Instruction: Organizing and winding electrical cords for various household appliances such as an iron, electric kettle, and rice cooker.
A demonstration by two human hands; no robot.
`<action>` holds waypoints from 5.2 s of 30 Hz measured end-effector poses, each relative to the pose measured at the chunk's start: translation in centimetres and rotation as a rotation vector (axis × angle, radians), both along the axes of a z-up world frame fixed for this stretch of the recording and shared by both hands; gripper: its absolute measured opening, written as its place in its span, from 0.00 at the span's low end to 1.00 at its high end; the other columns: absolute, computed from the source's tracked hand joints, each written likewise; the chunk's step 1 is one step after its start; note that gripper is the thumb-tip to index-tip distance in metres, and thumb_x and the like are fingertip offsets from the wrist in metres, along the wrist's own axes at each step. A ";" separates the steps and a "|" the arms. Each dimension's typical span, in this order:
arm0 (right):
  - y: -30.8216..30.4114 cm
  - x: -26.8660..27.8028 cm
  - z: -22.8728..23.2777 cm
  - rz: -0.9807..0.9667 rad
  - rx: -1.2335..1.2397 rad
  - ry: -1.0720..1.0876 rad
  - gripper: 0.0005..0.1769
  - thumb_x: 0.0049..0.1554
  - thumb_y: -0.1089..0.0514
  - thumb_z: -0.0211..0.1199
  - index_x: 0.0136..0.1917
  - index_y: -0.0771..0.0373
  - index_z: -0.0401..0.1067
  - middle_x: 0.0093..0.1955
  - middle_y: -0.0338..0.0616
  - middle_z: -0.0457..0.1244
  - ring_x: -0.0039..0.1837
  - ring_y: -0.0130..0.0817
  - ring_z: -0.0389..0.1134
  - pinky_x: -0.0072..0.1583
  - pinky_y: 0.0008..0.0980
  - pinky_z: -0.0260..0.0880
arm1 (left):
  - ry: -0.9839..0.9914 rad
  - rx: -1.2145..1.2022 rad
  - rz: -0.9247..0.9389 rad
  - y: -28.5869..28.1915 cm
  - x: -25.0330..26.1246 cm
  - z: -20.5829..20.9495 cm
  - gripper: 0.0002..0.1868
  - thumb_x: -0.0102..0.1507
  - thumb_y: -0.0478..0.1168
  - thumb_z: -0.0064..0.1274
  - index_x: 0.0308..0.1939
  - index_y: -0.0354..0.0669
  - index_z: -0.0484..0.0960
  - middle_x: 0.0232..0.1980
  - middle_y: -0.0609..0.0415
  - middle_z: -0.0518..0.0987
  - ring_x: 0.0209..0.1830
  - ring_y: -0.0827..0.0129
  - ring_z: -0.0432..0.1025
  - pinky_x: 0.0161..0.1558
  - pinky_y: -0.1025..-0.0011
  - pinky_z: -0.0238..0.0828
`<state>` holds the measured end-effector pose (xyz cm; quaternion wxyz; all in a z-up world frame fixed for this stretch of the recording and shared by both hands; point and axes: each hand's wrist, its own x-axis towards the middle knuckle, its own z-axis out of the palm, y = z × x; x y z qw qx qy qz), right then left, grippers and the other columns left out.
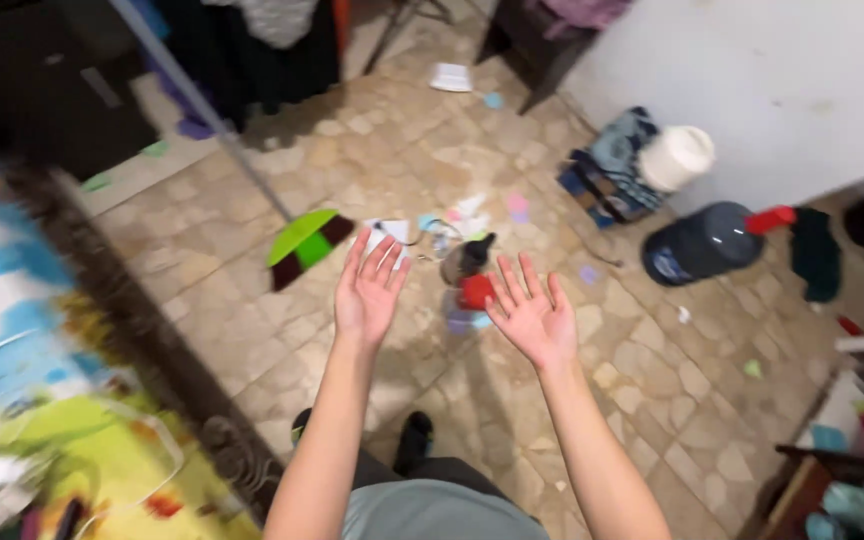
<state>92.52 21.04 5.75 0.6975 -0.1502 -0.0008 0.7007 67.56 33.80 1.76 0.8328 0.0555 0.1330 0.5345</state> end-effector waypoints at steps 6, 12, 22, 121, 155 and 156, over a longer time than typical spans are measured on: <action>-4.3 10.9 -0.6 -0.180 -0.160 -0.080 0.29 0.67 0.42 0.42 0.77 0.52 0.61 0.83 0.45 0.52 0.82 0.47 0.50 0.74 0.54 0.49 | 0.039 -0.056 -0.133 -0.5 10.7 -3.5 0.26 0.72 0.48 0.42 0.73 0.49 0.67 0.64 0.46 0.74 0.64 0.59 0.69 0.70 0.53 0.64; -1.9 17.6 -1.9 -0.188 -0.356 -0.210 0.29 0.66 0.41 0.42 0.75 0.52 0.63 0.79 0.45 0.56 0.77 0.44 0.55 0.72 0.51 0.52 | 0.249 -0.063 -0.246 2.5 17.2 -5.3 0.24 0.72 0.50 0.38 0.71 0.51 0.69 0.60 0.51 0.78 0.61 0.63 0.70 0.66 0.57 0.63; 12.5 32.4 -6.7 0.102 -0.425 -0.485 0.26 0.65 0.48 0.47 0.73 0.57 0.64 0.72 0.45 0.61 0.69 0.43 0.62 0.66 0.45 0.62 | 0.403 -0.142 -0.198 12.1 28.5 -10.4 0.23 0.72 0.50 0.37 0.70 0.52 0.71 0.60 0.57 0.79 0.59 0.70 0.71 0.62 0.64 0.63; 122.3 -53.1 -21.6 0.408 0.221 -2.015 0.18 0.55 0.59 0.66 0.59 0.52 0.79 0.64 0.55 0.65 0.64 0.52 0.69 0.63 0.40 0.70 | 0.787 -0.193 -0.103 100.5 -39.6 -24.8 0.24 0.67 0.49 0.44 0.67 0.52 0.74 0.68 0.58 0.76 0.66 0.68 0.70 0.62 0.58 0.66; 69.4 -3.9 22.7 -0.774 0.037 -1.428 0.04 0.59 0.70 0.59 0.41 0.70 0.68 0.33 0.45 0.64 0.35 0.30 0.64 0.38 0.29 0.64 | 1.082 1.117 -0.330 68.7 17.1 2.4 0.05 0.58 0.30 0.56 0.36 0.38 0.76 0.28 0.49 0.73 0.28 0.63 0.67 0.32 0.65 0.64; 69.0 -3.0 22.4 -0.777 0.028 -1.425 0.04 0.59 0.70 0.59 0.41 0.70 0.68 0.33 0.45 0.64 0.35 0.30 0.64 0.38 0.29 0.64 | 1.083 1.118 -0.340 69.0 18.5 2.9 0.05 0.58 0.30 0.56 0.36 0.38 0.76 0.28 0.49 0.73 0.28 0.63 0.67 0.32 0.65 0.64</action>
